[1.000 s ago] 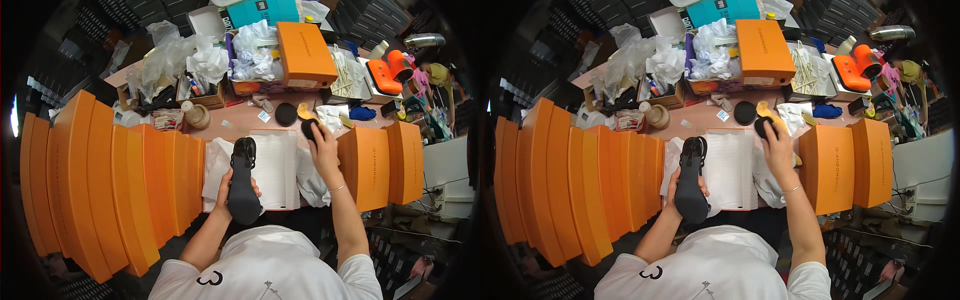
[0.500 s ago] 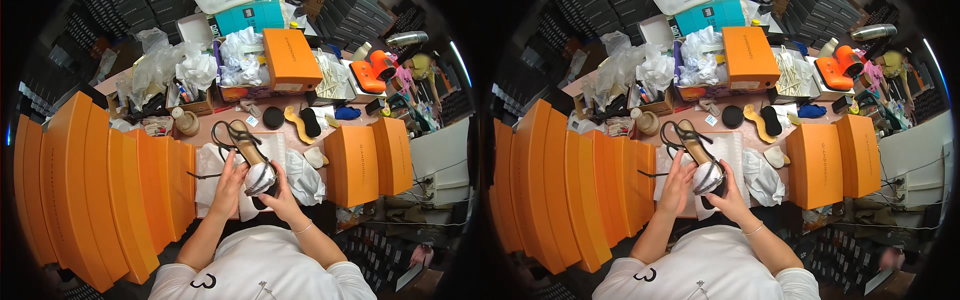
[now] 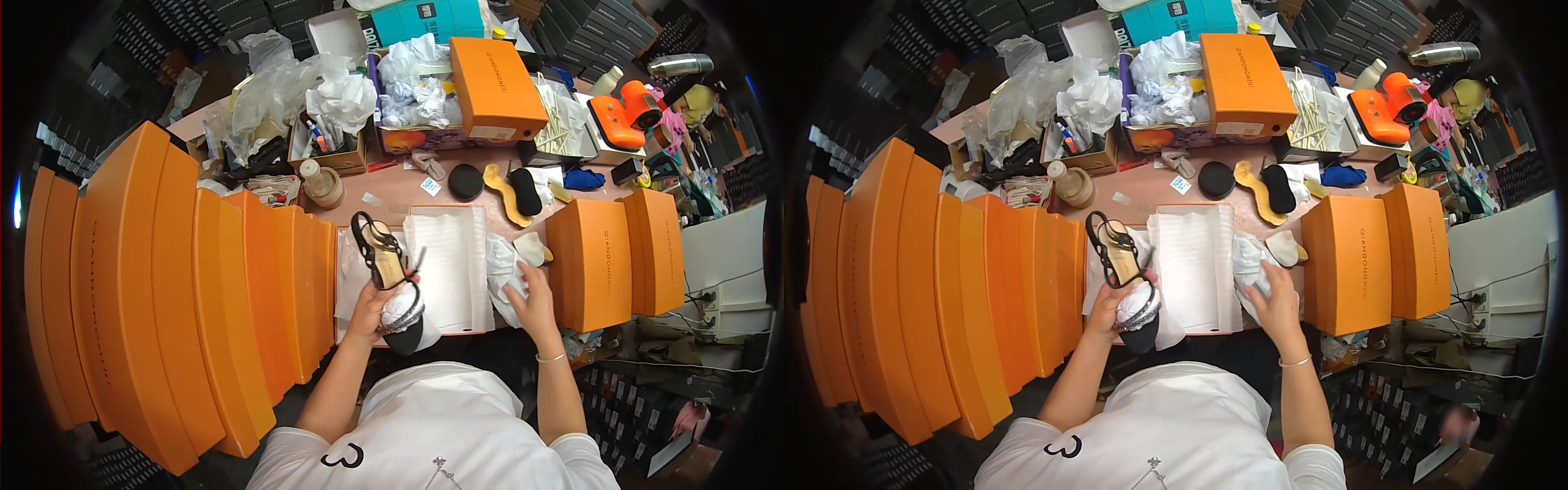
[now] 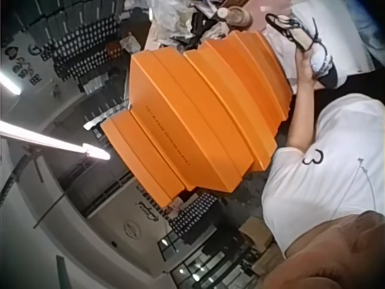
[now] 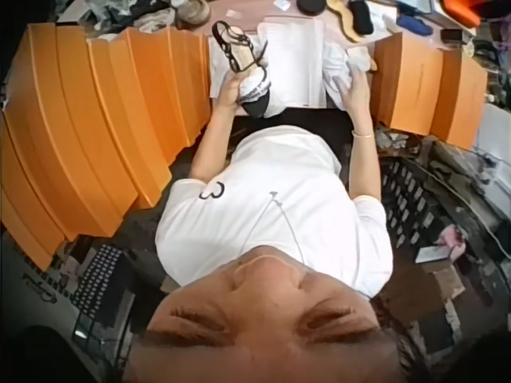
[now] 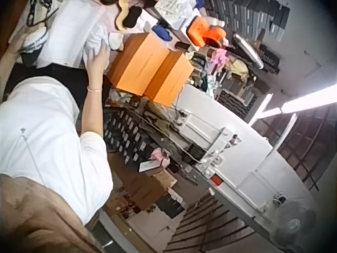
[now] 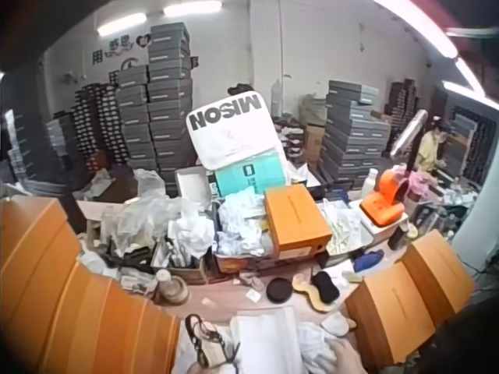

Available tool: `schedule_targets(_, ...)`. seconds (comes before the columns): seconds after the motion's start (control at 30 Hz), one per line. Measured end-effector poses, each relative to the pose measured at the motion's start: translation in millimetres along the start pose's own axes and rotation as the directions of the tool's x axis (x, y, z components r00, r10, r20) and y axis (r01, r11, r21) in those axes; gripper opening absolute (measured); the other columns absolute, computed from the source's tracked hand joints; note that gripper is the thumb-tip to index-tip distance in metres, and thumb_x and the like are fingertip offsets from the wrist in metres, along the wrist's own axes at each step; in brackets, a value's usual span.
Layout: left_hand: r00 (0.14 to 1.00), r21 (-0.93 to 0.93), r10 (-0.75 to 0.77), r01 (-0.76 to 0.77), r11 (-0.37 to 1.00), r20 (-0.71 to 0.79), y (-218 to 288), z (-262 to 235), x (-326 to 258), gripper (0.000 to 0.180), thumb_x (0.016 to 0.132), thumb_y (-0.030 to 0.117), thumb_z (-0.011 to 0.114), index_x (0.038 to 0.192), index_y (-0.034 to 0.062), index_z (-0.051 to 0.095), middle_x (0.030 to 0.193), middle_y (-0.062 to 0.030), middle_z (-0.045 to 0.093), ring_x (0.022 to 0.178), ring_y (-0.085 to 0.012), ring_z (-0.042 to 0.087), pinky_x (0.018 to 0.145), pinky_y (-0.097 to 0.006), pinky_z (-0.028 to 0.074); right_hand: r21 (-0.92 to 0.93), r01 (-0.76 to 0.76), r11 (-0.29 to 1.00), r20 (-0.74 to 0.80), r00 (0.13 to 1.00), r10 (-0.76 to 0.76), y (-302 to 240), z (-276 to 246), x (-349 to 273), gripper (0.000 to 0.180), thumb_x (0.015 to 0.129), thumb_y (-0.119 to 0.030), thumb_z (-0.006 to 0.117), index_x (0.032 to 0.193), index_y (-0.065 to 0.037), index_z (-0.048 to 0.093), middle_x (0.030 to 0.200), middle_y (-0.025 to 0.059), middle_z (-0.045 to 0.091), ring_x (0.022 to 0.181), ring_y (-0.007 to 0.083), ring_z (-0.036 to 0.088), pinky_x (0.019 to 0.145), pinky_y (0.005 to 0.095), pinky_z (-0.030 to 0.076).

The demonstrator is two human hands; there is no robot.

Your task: Clean and pack shoes into dust bags and boxes.

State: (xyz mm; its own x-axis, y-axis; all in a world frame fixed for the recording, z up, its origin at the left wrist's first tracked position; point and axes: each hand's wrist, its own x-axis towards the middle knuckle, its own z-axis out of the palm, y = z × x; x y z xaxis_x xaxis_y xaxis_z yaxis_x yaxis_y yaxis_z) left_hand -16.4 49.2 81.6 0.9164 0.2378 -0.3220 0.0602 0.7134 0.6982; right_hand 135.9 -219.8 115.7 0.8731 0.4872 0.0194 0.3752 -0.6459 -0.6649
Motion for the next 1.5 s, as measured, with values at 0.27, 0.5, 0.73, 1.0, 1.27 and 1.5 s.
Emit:
schedule_targets(0.27,0.674,0.795,0.606,-0.045,0.605,-0.423,-56.7,-74.6,7.9,0.04,0.091,0.008,0.055,0.128,-0.0049,0.05,0.121,-0.0178,0.059,0.113,-0.0266,0.056,0.097,-0.035,0.041,-0.494,0.047,0.868,0.248,0.965,0.089,114.1,60.4,6.0,0.054,0.07,-0.02,0.076,0.114,0.001,0.053,0.108,0.0217,0.057,0.1,0.0394,0.057,0.085,0.0463,0.048)
schedule_targets(0.5,0.899,0.828,0.439,-0.259,0.498,0.017,-11.9,20.4,-21.3,0.053,0.08,0.011,0.072,0.127,-0.0023,0.051,0.124,-0.0161,0.055,0.114,-0.0258,0.055,0.094,-0.034,0.045,-0.364,0.007,0.932,0.126,0.991,0.042,82.6,8.2,24.8,0.03,0.073,-0.012,0.07,0.097,0.002,0.058,0.093,0.02,0.06,0.089,0.0394,0.057,0.076,0.0465,0.048)
schedule_targets(0.73,0.975,-0.194,-0.109,0.072,0.978,-0.191,-19.5,118.0,20.5,0.073,0.079,0.035,0.075,0.137,0.0071,0.039,0.129,-0.011,0.051,0.118,-0.0227,0.051,0.099,-0.041,0.041,-0.452,0.687,0.569,0.545,0.718,-0.433,-81.7,-66.0,29.6,0.028,0.079,-0.014,0.055,0.106,-0.009,0.062,0.088,0.0074,0.056,0.087,0.0234,0.054,0.084,0.0426,0.04)
schedule_targets(1.0,0.981,-0.628,-0.185,0.103,0.771,-0.066,-69.7,16.0,40.5,0.058,0.089,0.051,0.04,0.128,0.0094,0.052,0.129,-0.0114,0.055,0.118,-0.03,0.052,0.102,-0.044,0.04,-0.138,0.749,0.648,0.233,0.66,-0.714,-121.8,46.9,-25.8,0.048,0.079,-0.013,0.056,0.126,-0.005,0.055,0.128,0.0145,0.054,0.124,0.0306,0.048,0.109,0.0562,0.026)
schedule_targets(1.27,1.0,-0.499,-0.017,0.025,0.866,0.019,5.6,37.8,5.0,0.061,0.09,0.055,0.039,0.13,0.01,0.049,0.125,-0.0115,0.056,0.114,-0.0312,0.056,0.099,-0.043,0.044,0.62,-0.112,0.777,0.195,0.981,-0.013,-98.3,-33.3,-3.8,0.054,0.088,-0.018,0.065,0.133,0.002,0.042,0.114,0.0137,0.058,0.097,0.0187,0.06,0.081,0.0315,0.05)
schedule_targets(1.5,0.996,-0.471,0.027,-0.062,0.88,-0.08,7.2,43.1,2.6,0.059,0.093,0.049,0.039,0.131,0.0055,0.046,0.125,-0.0111,0.056,0.113,-0.0263,0.056,0.099,-0.04,0.043,0.832,-0.534,0.151,0.489,0.834,0.255,-52.1,31.2,-12.6,0.054,0.095,-0.031,0.055,0.138,-0.004,0.039,0.126,0.0086,0.053,0.108,0.0169,0.057,0.09,0.031,0.048)
